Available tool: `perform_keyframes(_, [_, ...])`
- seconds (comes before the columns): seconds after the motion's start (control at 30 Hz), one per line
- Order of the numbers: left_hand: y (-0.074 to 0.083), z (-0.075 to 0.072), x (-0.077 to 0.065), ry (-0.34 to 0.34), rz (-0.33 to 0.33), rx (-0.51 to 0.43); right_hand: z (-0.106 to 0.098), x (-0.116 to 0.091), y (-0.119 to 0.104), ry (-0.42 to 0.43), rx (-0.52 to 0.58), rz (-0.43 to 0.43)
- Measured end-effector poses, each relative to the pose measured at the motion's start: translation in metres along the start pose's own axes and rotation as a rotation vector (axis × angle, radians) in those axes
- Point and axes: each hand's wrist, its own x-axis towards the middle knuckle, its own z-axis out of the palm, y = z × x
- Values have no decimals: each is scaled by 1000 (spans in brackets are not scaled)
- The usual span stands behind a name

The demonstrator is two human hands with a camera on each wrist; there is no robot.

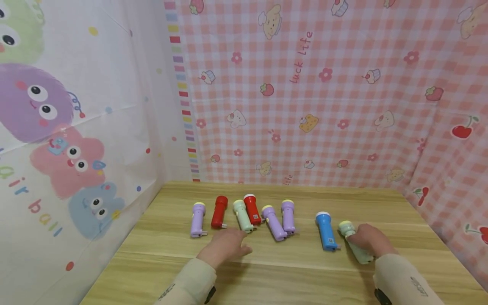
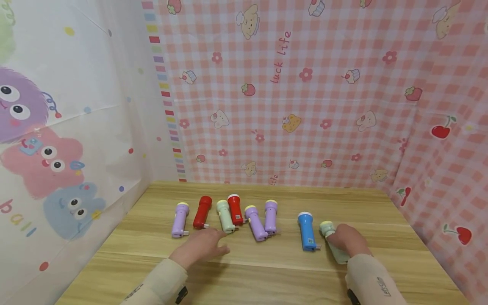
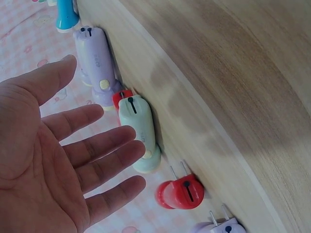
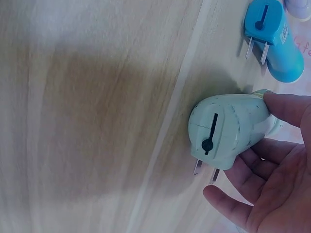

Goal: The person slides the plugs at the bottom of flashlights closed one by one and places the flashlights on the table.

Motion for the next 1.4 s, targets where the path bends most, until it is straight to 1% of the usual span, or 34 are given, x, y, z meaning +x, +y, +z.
perform_keyframes(0.17, [0,2,1,4,3,1,3,-3,0,4,75,23])
perform_keyframes(0.4, [3,-1,0,-18,0,-14,2,-6,2,58,109,7])
perform_keyframes(0.5, [4,-2,0,-16,0,-23,0,-8,5,74,132,9])
perform_keyframes(0.7, [5,-2,0,-7,7,-26,-4,-8,10,75,171,20])
perform_keyframes(0.87, [6,-2,1,-14,3,-27,-7,-10,10,59,214,26])
perform_keyframes(1.0, [6,-1,2,-19,5,-25,-8,-10,6,64,248,36])
perform_keyframes(1.17, [3,0,1,-16,6,-26,-8,-11,-6,85,275,20])
perform_keyframes(1.4, [2,1,-2,-5,16,-47,-3,-15,-22,113,366,31])
